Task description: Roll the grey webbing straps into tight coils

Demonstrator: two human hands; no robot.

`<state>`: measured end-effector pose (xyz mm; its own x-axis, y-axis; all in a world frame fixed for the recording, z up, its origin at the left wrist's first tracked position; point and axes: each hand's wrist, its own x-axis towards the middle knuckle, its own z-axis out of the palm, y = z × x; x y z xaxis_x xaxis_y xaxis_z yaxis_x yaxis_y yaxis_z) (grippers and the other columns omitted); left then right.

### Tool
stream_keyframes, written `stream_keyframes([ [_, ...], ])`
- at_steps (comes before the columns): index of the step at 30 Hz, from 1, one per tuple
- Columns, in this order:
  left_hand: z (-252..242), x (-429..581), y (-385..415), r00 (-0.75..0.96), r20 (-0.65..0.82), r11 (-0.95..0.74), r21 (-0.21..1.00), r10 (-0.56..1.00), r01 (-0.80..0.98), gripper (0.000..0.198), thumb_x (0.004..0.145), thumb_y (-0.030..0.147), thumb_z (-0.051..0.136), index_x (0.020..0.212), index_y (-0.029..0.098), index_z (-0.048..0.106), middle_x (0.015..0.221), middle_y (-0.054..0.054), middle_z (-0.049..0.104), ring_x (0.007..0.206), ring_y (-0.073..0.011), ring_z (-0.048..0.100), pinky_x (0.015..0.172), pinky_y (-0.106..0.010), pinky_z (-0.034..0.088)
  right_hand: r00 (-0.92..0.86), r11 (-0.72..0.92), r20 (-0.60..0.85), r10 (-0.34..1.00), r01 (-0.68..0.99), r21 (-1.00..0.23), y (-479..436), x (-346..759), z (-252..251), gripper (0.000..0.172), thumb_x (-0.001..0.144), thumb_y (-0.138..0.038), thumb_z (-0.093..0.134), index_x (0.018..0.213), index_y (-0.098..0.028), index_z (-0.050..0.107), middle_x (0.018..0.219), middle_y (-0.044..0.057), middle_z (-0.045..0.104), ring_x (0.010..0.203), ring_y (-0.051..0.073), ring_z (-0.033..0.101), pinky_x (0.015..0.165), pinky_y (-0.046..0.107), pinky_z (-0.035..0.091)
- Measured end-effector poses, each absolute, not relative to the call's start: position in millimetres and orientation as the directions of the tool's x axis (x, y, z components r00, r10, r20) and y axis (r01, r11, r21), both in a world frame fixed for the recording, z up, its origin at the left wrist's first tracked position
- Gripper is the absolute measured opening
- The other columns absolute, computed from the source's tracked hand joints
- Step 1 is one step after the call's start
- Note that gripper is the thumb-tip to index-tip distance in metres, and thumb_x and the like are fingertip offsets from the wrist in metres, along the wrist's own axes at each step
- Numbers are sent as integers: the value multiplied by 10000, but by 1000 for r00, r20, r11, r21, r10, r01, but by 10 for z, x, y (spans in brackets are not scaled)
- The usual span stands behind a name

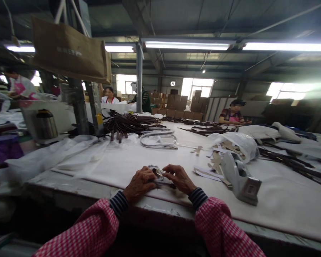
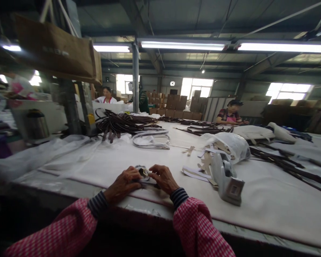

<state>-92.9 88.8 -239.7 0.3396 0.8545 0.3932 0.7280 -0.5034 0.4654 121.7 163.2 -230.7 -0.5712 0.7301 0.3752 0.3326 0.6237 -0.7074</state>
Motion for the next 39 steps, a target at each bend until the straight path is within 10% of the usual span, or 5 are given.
stream_keyframes([
  [17,-2441,-969,914,390,370,-529,444,843,723,144,946,362,592,933,266,699,989,-13,693,1023,-259,521,888,-358,417,-525,611,316,790,713,-343,1345,864,-2234,187,948,-259,541,1015,-186,700,994,89,750,907,232,689,752,313,457],
  [23,-2411,-928,896,363,360,-496,413,859,764,138,938,337,584,948,262,699,1000,-12,690,1039,-259,530,895,-363,408,-600,678,320,733,679,-282,1381,1464,-2228,181,955,-357,655,1125,-315,695,1110,-55,703,915,99,670,782,175,460],
  [30,-2482,-948,941,338,350,-458,355,874,815,96,924,311,601,948,269,683,1005,-6,686,1045,-259,539,882,-365,388,-359,408,366,859,911,-64,1623,2467,-2317,153,972,-243,584,1005,-135,686,1125,144,638,1159,288,537,914,354,453],
  [39,-2483,-897,903,291,384,-425,334,876,841,110,922,333,595,959,258,665,1013,-33,677,1043,-263,552,885,-379,400,-362,356,374,854,930,86,1803,2559,-2493,259,1004,-138,428,969,-130,684,1085,136,650,1087,264,574,841,325,472],
])
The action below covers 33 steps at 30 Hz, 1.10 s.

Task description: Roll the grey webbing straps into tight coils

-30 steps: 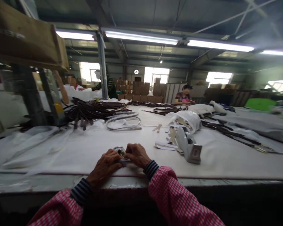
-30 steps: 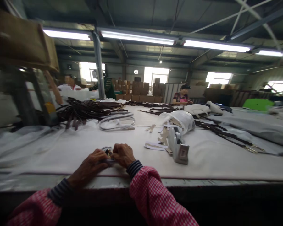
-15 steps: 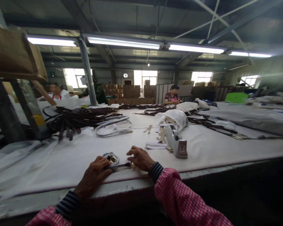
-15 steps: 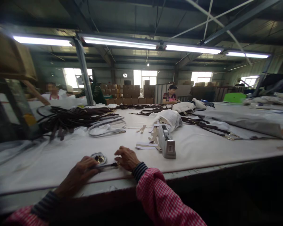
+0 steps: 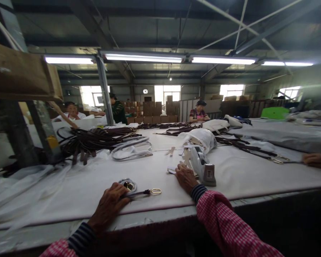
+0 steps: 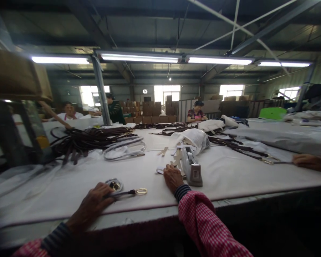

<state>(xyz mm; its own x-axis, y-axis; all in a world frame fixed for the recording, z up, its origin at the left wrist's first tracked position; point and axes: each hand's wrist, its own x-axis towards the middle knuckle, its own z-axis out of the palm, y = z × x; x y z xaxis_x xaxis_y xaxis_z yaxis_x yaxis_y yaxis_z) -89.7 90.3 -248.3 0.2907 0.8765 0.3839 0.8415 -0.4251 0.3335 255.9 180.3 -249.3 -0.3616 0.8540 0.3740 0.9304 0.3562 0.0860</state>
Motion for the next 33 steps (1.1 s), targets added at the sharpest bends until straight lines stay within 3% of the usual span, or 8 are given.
stream_keyframes([
  [11,-2221,-787,837,230,311,-351,424,922,835,246,888,452,587,914,237,703,942,-53,671,938,-284,584,872,-422,440,-304,321,408,861,947,28,1778,2565,-2503,291,979,-88,404,1010,-114,692,1084,176,652,1043,262,587,778,317,463],
  [14,-2019,-720,838,127,221,-246,684,967,687,365,858,547,614,860,191,693,858,-51,672,845,-260,593,785,-371,456,-300,326,421,856,945,10,1774,2571,-2515,286,970,-73,408,993,-114,691,1073,170,654,1042,266,580,774,323,451],
  [16,-1869,-656,829,100,113,-145,889,989,434,383,835,551,652,879,172,694,865,-53,692,840,-243,600,749,-337,466,-297,327,434,850,945,6,1766,2575,-2509,258,955,-66,433,992,-109,684,1069,169,653,1048,269,570,779,325,441],
  [18,-1747,-584,815,84,59,-74,980,995,186,368,791,522,709,901,171,706,903,-56,712,854,-236,612,744,-323,484,-287,322,458,841,947,1,1755,2580,-2492,227,937,-58,460,1007,-109,670,1084,167,646,1055,271,556,785,327,430],
  [21,-1655,-467,791,31,46,-46,999,998,14,355,736,487,766,908,179,727,942,-57,728,868,-237,627,734,-316,496,-258,306,501,826,952,-14,1743,2592,-2465,211,926,-51,471,1011,-115,653,1086,163,641,1063,286,532,809,352,411],
  [29,-1708,-265,693,55,-34,44,978,998,-206,348,715,349,835,940,98,751,937,-87,729,743,-162,578,617,-249,451,-224,345,585,779,933,-102,1706,2632,-2424,207,940,-60,453,901,-134,643,993,164,671,1017,293,547,848,374,369],
  [33,-1682,-293,665,65,-7,23,968,998,-249,281,739,351,825,865,113,745,844,-54,703,696,-148,550,617,-250,438,-159,384,638,754,894,-230,1536,2543,-2306,211,1016,-201,427,896,-166,597,876,109,686,844,232,612,740,311,402],
])
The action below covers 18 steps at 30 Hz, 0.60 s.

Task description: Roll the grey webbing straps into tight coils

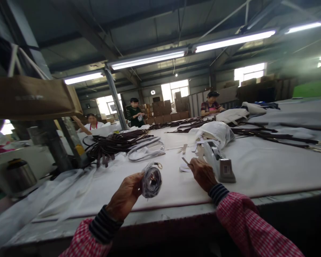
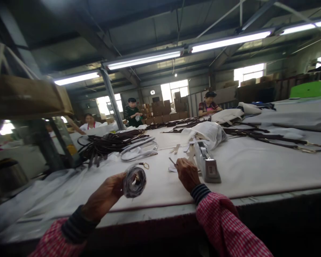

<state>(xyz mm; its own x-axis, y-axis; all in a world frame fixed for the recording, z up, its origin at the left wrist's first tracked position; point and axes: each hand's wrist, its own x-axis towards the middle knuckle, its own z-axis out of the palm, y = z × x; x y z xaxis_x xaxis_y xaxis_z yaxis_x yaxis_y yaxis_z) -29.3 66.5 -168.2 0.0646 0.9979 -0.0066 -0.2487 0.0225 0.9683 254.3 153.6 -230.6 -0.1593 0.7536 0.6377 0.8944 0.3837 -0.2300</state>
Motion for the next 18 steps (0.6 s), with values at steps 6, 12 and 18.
stream_keyframes([
  [6,-1592,-277,605,125,33,-2,970,992,-243,299,757,396,826,868,133,737,818,-37,666,744,-154,537,648,-246,425,-310,599,513,801,420,-681,957,2100,-2075,253,981,-317,519,757,-211,575,571,-37,606,492,122,543,515,220,390],
  [12,-1546,-144,447,215,79,-50,990,973,-134,317,811,456,782,842,148,713,790,-48,648,729,-169,560,667,-268,432,-494,392,290,819,114,-913,644,1748,-1976,287,939,-431,568,872,-173,673,589,-25,648,341,79,470,322,174,330],
  [18,-1591,-107,392,218,137,-125,990,966,-66,336,839,480,743,797,154,676,695,-18,608,629,-140,520,600,-257,380,-430,365,343,835,-33,-930,653,1576,-1964,270,907,-396,596,920,-159,726,669,13,686,418,102,549,346,181,443],
])
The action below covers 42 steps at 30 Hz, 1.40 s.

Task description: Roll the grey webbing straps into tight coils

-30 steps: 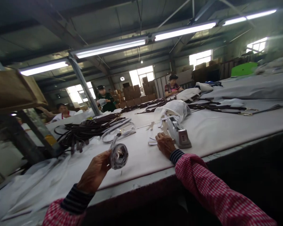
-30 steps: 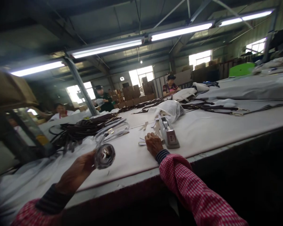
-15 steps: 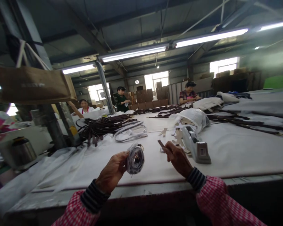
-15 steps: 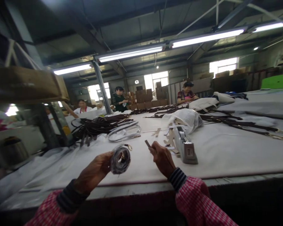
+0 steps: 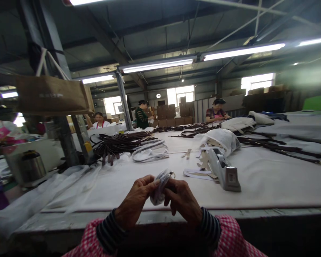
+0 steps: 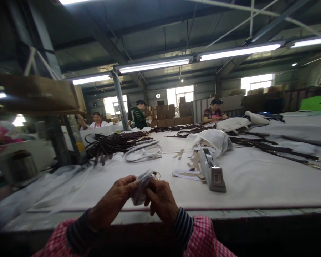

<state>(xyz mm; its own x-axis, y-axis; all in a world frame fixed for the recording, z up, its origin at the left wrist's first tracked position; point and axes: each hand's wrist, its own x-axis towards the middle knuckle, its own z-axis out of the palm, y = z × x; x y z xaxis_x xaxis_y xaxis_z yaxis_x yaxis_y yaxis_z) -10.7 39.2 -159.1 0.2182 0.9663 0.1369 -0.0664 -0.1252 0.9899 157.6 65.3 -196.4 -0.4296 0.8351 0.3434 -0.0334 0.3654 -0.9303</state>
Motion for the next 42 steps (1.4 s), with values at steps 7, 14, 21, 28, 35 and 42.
stream_keyframes([
  [7,-1548,-232,413,168,207,-212,977,964,8,316,848,459,736,840,146,692,772,-36,645,701,-153,521,637,-258,379,-451,180,214,867,-118,-977,722,1608,-2121,403,857,-514,661,772,-121,673,563,26,660,335,85,508,335,171,390],
  [14,-1600,-189,479,180,149,-146,989,972,-28,334,848,470,731,815,140,690,729,-26,623,654,-143,516,611,-256,377,-443,232,286,849,-174,-957,736,1524,-1966,382,878,-492,642,795,-123,693,601,16,650,361,75,509,344,165,371],
  [21,-1515,-305,671,122,103,-90,990,987,-106,380,754,479,811,822,118,718,748,-46,668,640,-140,519,594,-241,390,-220,418,443,869,-154,-895,960,1812,-2255,313,930,-384,563,1165,-181,602,868,58,672,605,163,653,392,201,414],
  [28,-1460,-240,700,273,72,-61,997,959,-47,391,806,492,751,827,105,700,714,-30,639,614,-123,483,592,-242,361,-313,904,857,409,265,-335,802,1805,-2249,283,967,-107,556,1213,-242,595,1071,73,646,869,173,622,713,280,506],
  [35,-1845,-158,849,211,343,-397,680,915,617,186,860,343,648,802,168,622,828,-27,595,806,-210,523,724,-321,387,-372,873,883,286,482,-80,893,1724,-2333,156,967,-64,551,968,-183,651,1121,97,641,954,219,584,747,312,481],
  [42,-2493,-59,918,269,465,-508,526,843,683,127,866,162,574,757,197,518,898,-65,587,967,-269,487,890,-405,391,-635,836,670,385,548,39,1021,1682,-2611,120,861,-153,753,844,-176,636,941,47,671,942,250,599,749,330,506],
])
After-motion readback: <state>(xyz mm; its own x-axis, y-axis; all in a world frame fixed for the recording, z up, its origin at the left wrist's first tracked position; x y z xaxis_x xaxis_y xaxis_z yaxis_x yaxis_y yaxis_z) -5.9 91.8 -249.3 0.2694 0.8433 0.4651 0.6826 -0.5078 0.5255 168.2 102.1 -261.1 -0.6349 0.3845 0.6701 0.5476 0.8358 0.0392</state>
